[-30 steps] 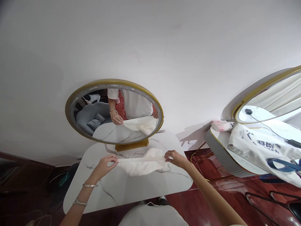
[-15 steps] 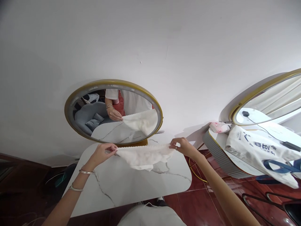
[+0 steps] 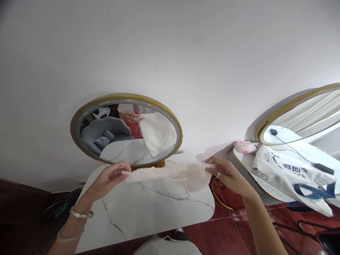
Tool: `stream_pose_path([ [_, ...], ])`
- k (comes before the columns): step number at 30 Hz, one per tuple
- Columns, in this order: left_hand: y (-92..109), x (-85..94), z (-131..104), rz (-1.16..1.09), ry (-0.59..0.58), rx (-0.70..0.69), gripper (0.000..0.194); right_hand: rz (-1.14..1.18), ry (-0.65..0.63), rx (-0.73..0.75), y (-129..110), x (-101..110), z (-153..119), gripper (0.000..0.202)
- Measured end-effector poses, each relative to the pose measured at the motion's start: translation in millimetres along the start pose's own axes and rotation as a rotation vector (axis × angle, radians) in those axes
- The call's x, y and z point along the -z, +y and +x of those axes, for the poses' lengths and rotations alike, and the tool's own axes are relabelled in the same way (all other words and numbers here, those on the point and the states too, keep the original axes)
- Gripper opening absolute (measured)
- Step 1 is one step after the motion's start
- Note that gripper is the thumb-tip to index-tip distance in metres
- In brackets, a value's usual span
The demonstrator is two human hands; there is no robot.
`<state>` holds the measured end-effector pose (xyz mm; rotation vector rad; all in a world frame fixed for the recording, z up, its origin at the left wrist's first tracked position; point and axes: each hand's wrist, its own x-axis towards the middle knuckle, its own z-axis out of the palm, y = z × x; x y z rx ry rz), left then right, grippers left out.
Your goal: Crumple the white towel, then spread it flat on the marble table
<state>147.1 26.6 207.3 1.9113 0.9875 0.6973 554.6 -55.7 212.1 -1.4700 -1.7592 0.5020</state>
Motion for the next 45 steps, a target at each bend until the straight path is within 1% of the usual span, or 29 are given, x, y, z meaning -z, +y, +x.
stream_pose_path([
  [1, -1, -1.4, -4, -0.062, -0.041, 0.032, 0.023, 0.042, -0.031, -0.033, 2, -2, -7, 0.032],
  [2, -2, -3.3, -8, -0.111, -0.055, 0.054, 0.023, 0.075, -0.059, -0.064, 5, -5, -14, 0.032],
  [3, -4, -5.7, -9, -0.143, -0.048, 0.065, 0.023, 0.098, -0.079, -0.09, 10, -8, -20, 0.031],
  [4, -7, -8.5, -8, -0.157, -0.035, 0.062, 0.023, 0.11, -0.064, -0.114, 16, -11, -24, 0.032],
  [6, -16, -15.9, 1, -0.127, -0.012, 0.04, 0.025, 0.121, -0.026, -0.156, 31, -20, -26, 0.033],
  [8, -30, -27.1, 17, -0.031, 0.016, 0.023, 0.027, 0.111, 0.019, -0.187, 50, -32, -18, 0.035],
  [9, -38, -34.9, 26, 0.035, 0.052, 0.02, 0.027, 0.095, 0.048, -0.199, 61, -39, -11, 0.037],
  [10, -47, -44.4, 36, 0.113, 0.107, 0.02, 0.026, 0.073, 0.086, -0.211, 71, -48, -4, 0.038],
  [12, -65, -69.0, 50, 0.283, 0.221, 0.012, 0.026, 0.008, 0.202, -0.233, 91, -68, 10, 0.04],
  [13, -74, -83.8, 54, 0.355, 0.244, 0.001, 0.028, -0.037, 0.281, -0.238, 100, -79, 14, 0.041],
  [14, -82, -99.8, 54, 0.409, 0.234, -0.013, 0.03, -0.09, 0.349, -0.228, 108, -91, 16, 0.04],
  [15, -90, -116.6, 52, 0.441, 0.189, -0.024, 0.033, -0.133, 0.388, -0.212, 115, -103, 14, 0.04],
  [16, -97, -133.6, 47, 0.449, 0.122, -0.029, 0.035, -0.16, 0.396, -0.193, 121, -115, 8, 0.038],
  [17, -105, -150.5, 41, 0.439, 0.051, -0.023, 0.036, -0.172, 0.37, -0.174, 127, -127, 0, 0.036],
  [19, -121, -181.9, 26, 0.404, -0.067, 0.027, 0.038, -0.169, 0.255, -0.149, 139, -153, -24, 0.031],
  [21, -138, -208.4, 16, 0.4, -0.138, 0.097, 0.041, -0.181, 0.125, -0.132, 151, -180, -52, 0.028],
  [22, -147, -219.6, 14, 0.416, -0.153, 0.123, 0.043, -0.203, 0.091, -0.135, 158, -194, -64, 0.03],
  [24, -165, -237.9, 17, 0.48, -0.147, 0.141, 0.046, -0.285, 0.053, -0.158, 170, -220, -83, 0.038],
  [26, -180, -251.8, 27, 0.568, -0.111, 0.115, 0.049, -0.397, 0.029, -0.216, 180, -240, -92, 0.047],
  [28, -192, -262.4, 39, 0.658, -0.056, 0.074, 0.051, -0.505, 0.007, -0.274, 187, -254, -92, 0.051],
  [30, -200, -271.0, 50, 0.731, 0.005, 0.033, 0.051, -0.588, -0.005, -0.319, 193, -260, -85, 0.051],
  [32, -205, -278.0, 62, 0.777, 0.058, -0.014, 0.051, -0.656, -0.007, -0.356, 199, -261, -75, 0.05],
  [34, -208, -283.3, 74, 0.805, 0.086, -0.062, 0.052, -0.716, -0.016, -0.371, 205, -257, -61, 0.049],
  [37, -210, -286.8, 99, 0.826, 0.125, -0.08, 0.053, -0.788, -0.049, -0.322, 215, -249, -36, 0.048],
  [41, -208, -283.3, 138, 0.826, 0.173, -0.039, 0.052, -0.812, -0.05, -0.251, 230, -240, 3, 0.047],
  [43, -206, -279.8, 155, 0.822, 0.187, 0.002, 0.054, -0.791, -0.066, -0.163, 237, -239, 22, 0.049],
  [45, -207, -276.1, 170, 0.816, 0.198, 0.041, 0.055, -0.75, -0.118, -0.023, 242, -240, 39, 0.053],
])
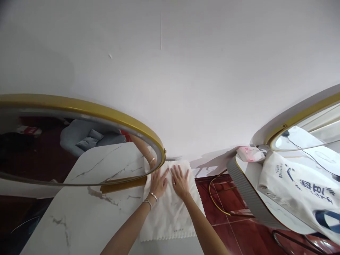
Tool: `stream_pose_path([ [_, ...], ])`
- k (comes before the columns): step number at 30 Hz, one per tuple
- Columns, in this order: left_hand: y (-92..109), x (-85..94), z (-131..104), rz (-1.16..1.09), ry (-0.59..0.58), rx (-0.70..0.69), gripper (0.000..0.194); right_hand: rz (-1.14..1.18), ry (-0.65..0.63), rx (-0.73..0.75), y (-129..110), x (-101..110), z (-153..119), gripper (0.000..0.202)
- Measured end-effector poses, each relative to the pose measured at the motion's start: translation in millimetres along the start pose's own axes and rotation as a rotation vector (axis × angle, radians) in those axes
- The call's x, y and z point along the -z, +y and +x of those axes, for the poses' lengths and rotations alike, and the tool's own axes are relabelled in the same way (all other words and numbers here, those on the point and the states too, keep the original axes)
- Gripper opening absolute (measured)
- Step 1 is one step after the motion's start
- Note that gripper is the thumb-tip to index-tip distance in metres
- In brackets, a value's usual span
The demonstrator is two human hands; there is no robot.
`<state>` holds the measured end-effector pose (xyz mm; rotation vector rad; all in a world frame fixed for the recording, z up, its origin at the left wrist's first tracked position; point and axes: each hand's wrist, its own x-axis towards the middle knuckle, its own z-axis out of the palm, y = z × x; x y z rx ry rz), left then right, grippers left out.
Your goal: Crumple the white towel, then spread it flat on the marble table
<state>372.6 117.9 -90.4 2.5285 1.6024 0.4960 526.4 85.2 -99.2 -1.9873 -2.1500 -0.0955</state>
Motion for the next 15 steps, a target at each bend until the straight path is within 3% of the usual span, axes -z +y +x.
stream_pose_path([
  [3, -5, -1.5, 16, -0.022, -0.013, 0.025, 0.052, 0.039, -0.003, 0.132, 3, -4, 21, 0.053],
  [15, -11, -9.6, 40, -0.165, 0.018, 0.13, 0.041, 0.063, -0.063, 0.011, 11, -17, 49, 0.052],
])
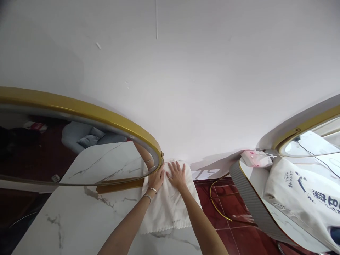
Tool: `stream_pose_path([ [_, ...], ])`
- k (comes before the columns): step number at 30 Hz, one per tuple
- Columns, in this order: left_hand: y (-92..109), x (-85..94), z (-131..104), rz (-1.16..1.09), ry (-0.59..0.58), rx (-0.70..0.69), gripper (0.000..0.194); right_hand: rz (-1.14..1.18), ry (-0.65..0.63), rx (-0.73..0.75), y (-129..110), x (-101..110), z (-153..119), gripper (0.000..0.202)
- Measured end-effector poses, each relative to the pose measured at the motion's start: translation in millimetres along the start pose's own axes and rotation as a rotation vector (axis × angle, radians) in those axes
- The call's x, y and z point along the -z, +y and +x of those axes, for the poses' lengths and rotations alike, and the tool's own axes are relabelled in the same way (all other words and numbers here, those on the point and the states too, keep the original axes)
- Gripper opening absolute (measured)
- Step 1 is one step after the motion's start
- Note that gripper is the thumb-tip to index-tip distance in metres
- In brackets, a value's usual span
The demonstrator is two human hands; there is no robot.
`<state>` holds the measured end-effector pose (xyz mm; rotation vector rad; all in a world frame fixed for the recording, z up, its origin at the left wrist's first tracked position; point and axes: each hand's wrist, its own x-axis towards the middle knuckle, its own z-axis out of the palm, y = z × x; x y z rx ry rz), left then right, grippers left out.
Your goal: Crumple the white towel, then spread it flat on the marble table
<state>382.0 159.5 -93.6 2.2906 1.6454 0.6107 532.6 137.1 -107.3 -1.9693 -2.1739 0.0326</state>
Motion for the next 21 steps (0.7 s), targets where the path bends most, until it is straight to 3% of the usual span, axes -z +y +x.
stream_pose_path([
  [3, 5, 1.5, -8, 0.02, 0.005, 0.018, 0.04, -0.017, -0.001, -0.003, -1, 2, -5, 0.051],
  [6, 12, 3.7, -34, 0.096, 0.077, 0.006, 0.042, -0.049, 0.035, 0.006, -3, 8, -27, 0.051],
  [10, 20, 5.6, -92, 0.182, 0.145, -0.062, 0.049, -0.049, 0.093, 0.089, -9, 18, -87, 0.056],
  [14, 22, 6.7, -132, 0.216, 0.105, -0.057, 0.06, -0.042, 0.102, 0.14, -12, 23, -144, 0.06],
  [17, 20, 6.6, -128, 0.208, 0.075, -0.044, 0.062, -0.048, 0.082, 0.099, -9, 23, -149, 0.057],
  [21, 20, 4.5, -85, 0.17, 0.061, -0.032, 0.062, -0.048, 0.047, 0.082, 4, 21, -103, 0.054],
])
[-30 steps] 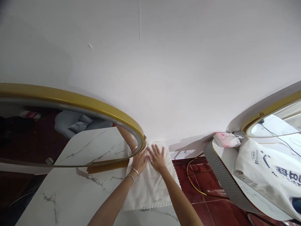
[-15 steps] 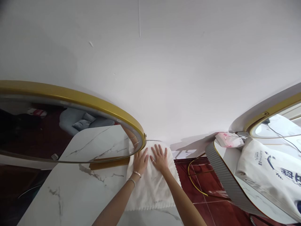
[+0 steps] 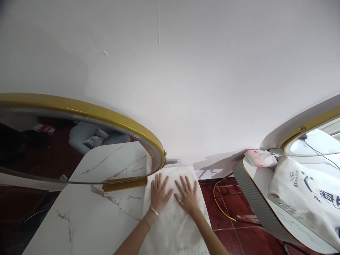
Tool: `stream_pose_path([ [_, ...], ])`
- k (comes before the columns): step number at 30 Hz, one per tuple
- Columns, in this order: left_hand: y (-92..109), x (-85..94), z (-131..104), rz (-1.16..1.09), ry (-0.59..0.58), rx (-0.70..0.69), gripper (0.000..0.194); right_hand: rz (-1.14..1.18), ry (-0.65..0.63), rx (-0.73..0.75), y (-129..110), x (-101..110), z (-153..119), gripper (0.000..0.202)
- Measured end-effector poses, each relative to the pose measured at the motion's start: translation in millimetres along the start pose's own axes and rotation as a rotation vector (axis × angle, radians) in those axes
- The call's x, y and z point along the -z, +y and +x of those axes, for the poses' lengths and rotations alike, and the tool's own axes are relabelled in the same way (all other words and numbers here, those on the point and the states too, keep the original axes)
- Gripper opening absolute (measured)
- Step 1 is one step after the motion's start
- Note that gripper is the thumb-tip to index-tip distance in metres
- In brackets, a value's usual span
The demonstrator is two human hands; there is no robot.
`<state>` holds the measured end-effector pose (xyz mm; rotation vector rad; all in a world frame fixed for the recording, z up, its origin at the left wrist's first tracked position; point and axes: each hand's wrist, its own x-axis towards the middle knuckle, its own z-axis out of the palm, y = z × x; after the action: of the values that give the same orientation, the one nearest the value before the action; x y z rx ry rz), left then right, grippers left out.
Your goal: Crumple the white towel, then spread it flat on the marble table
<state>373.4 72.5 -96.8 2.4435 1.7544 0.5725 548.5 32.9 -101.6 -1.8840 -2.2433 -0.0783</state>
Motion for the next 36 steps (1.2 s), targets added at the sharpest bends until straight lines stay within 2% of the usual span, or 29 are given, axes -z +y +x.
stream_pose_path([
  [4, 0, -6.7, 44, -0.012, -0.01, 0.058, 0.065, -0.004, -0.047, 0.012, 20, -4, 49, 0.052],
  [9, -2, -13.2, 71, -0.003, -0.067, 0.088, 0.064, -0.002, -0.083, 0.007, 31, -7, 73, 0.053],
  [11, -1, -15.4, 77, -0.003, -0.087, 0.025, 0.06, -0.005, -0.088, -0.012, 31, -8, 75, 0.053],
  [15, 12, -20.9, 87, -0.048, -0.142, -0.276, 0.051, 0.0, -0.061, -0.039, 30, -8, 66, 0.054],
  [17, 21, -23.1, 87, -0.058, -0.141, -0.303, 0.049, 0.0, -0.033, -0.073, 30, -6, 52, 0.054],
  [19, 28, -23.7, 81, -0.06, -0.127, -0.27, 0.05, -0.009, -0.011, -0.111, 29, -3, 31, 0.054],
  [23, 43, -20.1, 49, -0.08, -0.135, -0.314, 0.056, -0.033, 0.016, -0.129, 24, 7, -21, 0.059],
  [27, 64, -14.0, 4, -0.105, -0.116, -0.366, 0.06, -0.034, 0.053, -0.147, 13, 14, -81, 0.064],
  [30, 75, -5.8, -33, -0.133, -0.108, -0.388, 0.054, -0.038, 0.068, -0.172, 0, 15, -121, 0.065],
  [32, 73, 3.4, -66, -0.14, -0.096, -0.37, 0.048, -0.049, 0.089, -0.187, -11, 13, -139, 0.063],
  [34, 64, 15.1, -107, -0.118, -0.085, -0.33, 0.048, -0.05, 0.101, -0.192, -21, 10, -149, 0.063],
  [36, 49, 27.4, -150, -0.068, -0.089, -0.292, 0.061, -0.04, 0.096, -0.192, -30, 9, -152, 0.065],
])
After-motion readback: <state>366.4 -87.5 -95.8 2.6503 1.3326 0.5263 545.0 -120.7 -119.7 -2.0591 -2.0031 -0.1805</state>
